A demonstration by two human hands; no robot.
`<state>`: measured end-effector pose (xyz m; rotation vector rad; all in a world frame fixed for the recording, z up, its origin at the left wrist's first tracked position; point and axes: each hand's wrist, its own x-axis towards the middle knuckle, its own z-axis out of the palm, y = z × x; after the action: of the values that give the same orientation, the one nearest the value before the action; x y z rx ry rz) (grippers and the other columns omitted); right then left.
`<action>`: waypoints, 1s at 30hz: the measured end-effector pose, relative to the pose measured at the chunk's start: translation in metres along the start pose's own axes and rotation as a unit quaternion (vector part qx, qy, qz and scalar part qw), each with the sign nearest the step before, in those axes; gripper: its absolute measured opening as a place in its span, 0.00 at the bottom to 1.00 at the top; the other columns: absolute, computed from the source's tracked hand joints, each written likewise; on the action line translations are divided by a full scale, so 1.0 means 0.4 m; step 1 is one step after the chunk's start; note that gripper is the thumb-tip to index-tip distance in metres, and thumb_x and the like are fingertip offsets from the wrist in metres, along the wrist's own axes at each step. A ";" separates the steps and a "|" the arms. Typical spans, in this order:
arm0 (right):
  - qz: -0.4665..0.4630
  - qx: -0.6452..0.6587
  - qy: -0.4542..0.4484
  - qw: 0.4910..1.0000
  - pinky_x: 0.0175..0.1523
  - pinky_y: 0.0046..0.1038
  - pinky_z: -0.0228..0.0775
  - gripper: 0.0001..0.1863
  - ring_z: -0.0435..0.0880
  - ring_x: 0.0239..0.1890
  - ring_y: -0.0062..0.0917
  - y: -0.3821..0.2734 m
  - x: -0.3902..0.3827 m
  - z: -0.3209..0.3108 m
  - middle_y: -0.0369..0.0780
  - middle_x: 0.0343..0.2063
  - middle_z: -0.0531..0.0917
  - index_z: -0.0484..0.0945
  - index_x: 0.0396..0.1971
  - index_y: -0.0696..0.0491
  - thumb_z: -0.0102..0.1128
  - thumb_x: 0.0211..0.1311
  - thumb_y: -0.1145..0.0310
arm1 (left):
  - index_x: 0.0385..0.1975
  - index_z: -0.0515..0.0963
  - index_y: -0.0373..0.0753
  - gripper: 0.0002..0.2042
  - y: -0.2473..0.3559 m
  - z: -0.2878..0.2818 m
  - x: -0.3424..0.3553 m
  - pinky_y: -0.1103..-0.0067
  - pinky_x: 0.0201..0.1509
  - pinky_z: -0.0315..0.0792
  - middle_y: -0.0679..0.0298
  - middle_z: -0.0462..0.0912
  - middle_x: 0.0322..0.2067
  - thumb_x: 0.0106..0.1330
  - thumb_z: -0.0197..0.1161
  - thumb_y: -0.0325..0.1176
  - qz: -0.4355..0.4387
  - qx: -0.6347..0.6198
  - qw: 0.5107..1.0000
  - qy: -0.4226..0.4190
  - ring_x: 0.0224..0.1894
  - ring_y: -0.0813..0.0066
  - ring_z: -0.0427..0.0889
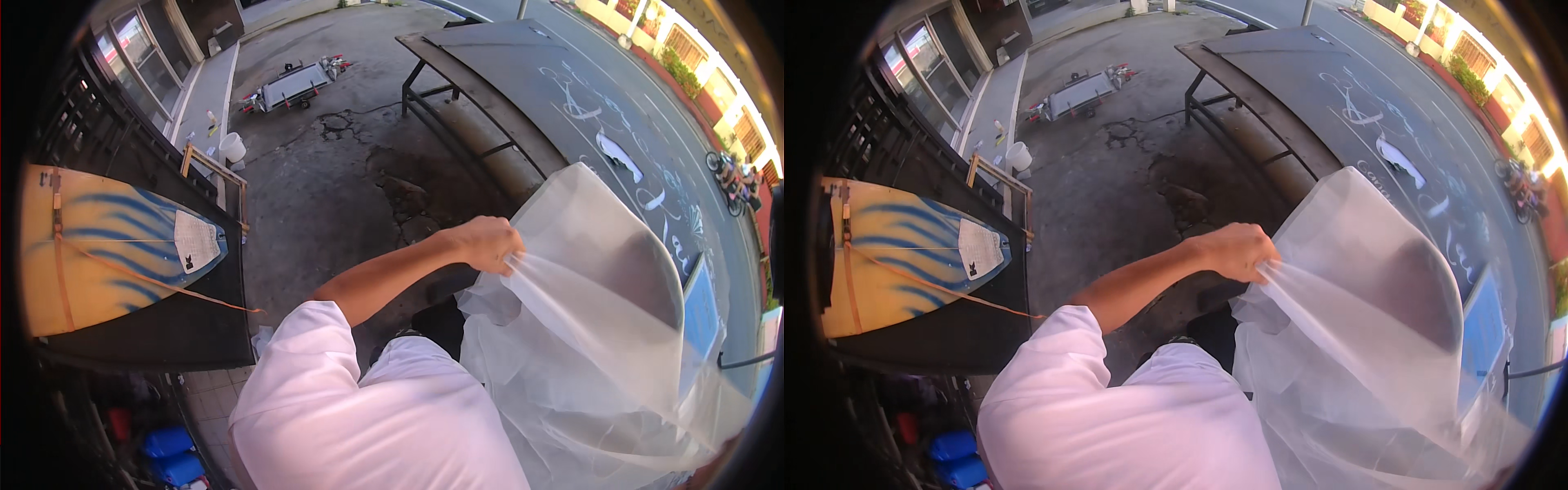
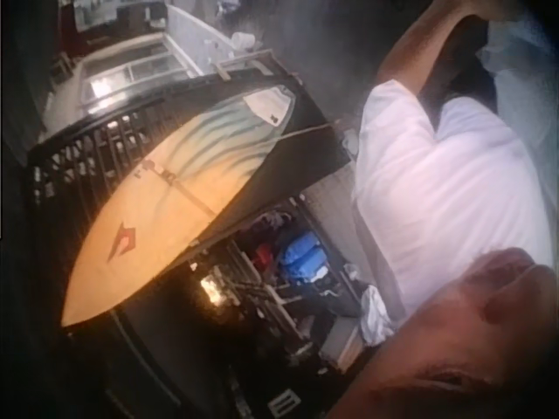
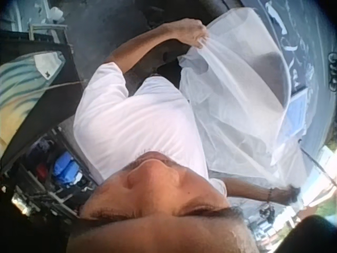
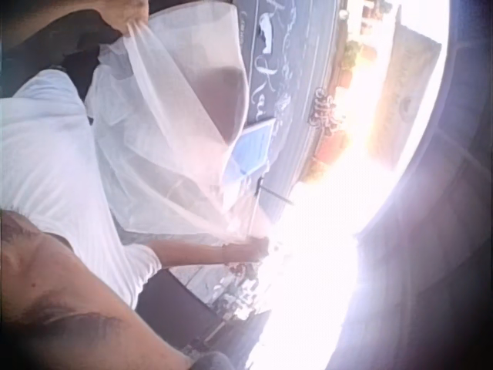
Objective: The person unfolds a white translucent mesh fabric, then sits at a workstation to clean or prepare a screen printing frame using a utility knife, a bottle of liquid, and a cloth.
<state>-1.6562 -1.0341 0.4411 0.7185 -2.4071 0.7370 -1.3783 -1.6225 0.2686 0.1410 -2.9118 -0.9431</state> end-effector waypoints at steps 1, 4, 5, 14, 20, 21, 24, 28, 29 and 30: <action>-0.003 -0.001 -0.002 1.000 0.65 0.33 0.66 0.38 0.76 0.59 0.30 0.007 -0.002 -0.007 0.43 0.55 0.78 0.71 0.61 0.56 0.65 0.61 0.43 | 0.34 0.84 0.35 0.10 -0.033 -0.013 0.001 0.70 0.40 0.77 0.57 0.87 0.29 0.56 0.71 0.33 -0.006 -0.019 0.998 0.067 0.32 0.62 0.86; -0.052 0.008 -0.023 0.998 0.65 0.33 0.66 0.38 0.76 0.58 0.30 0.164 -0.028 -0.028 0.43 0.55 0.78 0.71 0.61 0.56 0.64 0.61 0.42 | 0.34 0.84 0.34 0.07 -0.093 -0.064 0.040 0.72 0.42 0.78 0.60 0.88 0.30 0.60 0.66 0.30 -0.021 -0.178 0.960 0.214 0.32 0.69 0.85; -0.052 0.049 -0.036 0.997 0.65 0.33 0.66 0.38 0.76 0.58 0.30 0.235 -0.039 -0.034 0.43 0.55 0.79 0.71 0.61 0.57 0.64 0.61 0.42 | 0.40 0.84 0.35 0.09 -0.136 -0.056 0.069 0.77 0.29 0.74 0.63 0.85 0.25 0.63 0.61 0.29 0.049 -0.218 0.942 0.252 0.23 0.79 0.80; 0.145 0.169 -0.176 0.959 0.48 0.26 0.74 0.14 0.81 0.43 0.20 0.152 -0.145 0.142 0.35 0.37 0.83 0.79 0.41 0.57 0.67 0.53 0.81 | 0.49 0.78 0.38 0.11 -0.125 -0.109 0.165 0.85 0.18 0.70 0.57 0.86 0.29 0.72 0.53 0.30 -0.093 -0.510 0.846 0.123 0.19 0.79 0.81; 0.258 0.285 0.047 0.922 0.47 0.26 0.74 0.09 0.80 0.41 0.23 0.295 -0.156 0.177 0.39 0.36 0.82 0.79 0.42 0.58 0.54 0.66 0.74 | 0.49 0.77 0.38 0.11 -0.132 -0.142 0.335 0.75 0.42 0.82 0.58 0.85 0.44 0.74 0.56 0.35 0.013 -0.544 0.803 0.241 0.42 0.68 0.87; 0.273 0.273 0.022 0.922 0.46 0.26 0.75 0.09 0.81 0.40 0.24 0.303 -0.128 0.173 0.40 0.36 0.81 0.79 0.42 0.58 0.53 0.67 0.73 | 0.50 0.77 0.38 0.11 -0.123 -0.161 0.370 0.73 0.45 0.82 0.59 0.85 0.45 0.74 0.56 0.35 0.030 -0.544 0.797 0.262 0.45 0.68 0.86; 0.025 0.017 0.070 0.997 0.32 0.22 0.71 0.09 0.80 0.30 0.22 0.425 -0.096 0.140 0.38 0.32 0.82 0.81 0.38 0.58 0.56 0.66 0.69 | 0.50 0.77 0.39 0.12 -0.005 -0.201 0.494 0.70 0.50 0.81 0.61 0.83 0.48 0.74 0.56 0.36 0.066 -0.524 0.814 0.241 0.50 0.68 0.84; 0.304 0.266 0.010 0.915 0.20 0.18 0.60 0.13 0.74 0.18 0.17 0.360 0.020 0.114 0.35 0.30 0.84 0.83 0.35 0.56 0.65 0.61 0.60 | 0.50 0.77 0.39 0.11 0.038 -0.241 0.642 0.78 0.43 0.80 0.62 0.84 0.44 0.74 0.56 0.36 0.100 -0.511 0.823 0.228 0.45 0.70 0.86; 0.327 0.272 0.016 0.905 0.19 0.17 0.59 0.15 0.73 0.17 0.15 0.288 0.059 0.129 0.35 0.31 0.84 0.83 0.36 0.55 0.68 0.60 0.57 | 0.49 0.77 0.39 0.11 0.017 -0.271 0.676 0.80 0.41 0.79 0.62 0.85 0.43 0.74 0.56 0.36 0.096 -0.480 0.847 0.209 0.44 0.70 0.86; 0.350 0.275 0.023 0.895 0.18 0.16 0.57 0.18 0.71 0.15 0.13 0.242 0.087 0.140 0.34 0.31 0.85 0.83 0.37 0.54 0.70 0.58 0.54 | 0.49 0.77 0.39 0.11 0.011 -0.288 0.709 0.82 0.39 0.79 0.63 0.85 0.42 0.74 0.55 0.36 0.094 -0.451 0.867 0.188 0.43 0.70 0.86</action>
<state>-1.7583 -1.0116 0.3886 -0.0275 -2.4076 1.7439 -1.6485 -1.7173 0.3774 -0.0230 -1.8457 -1.8468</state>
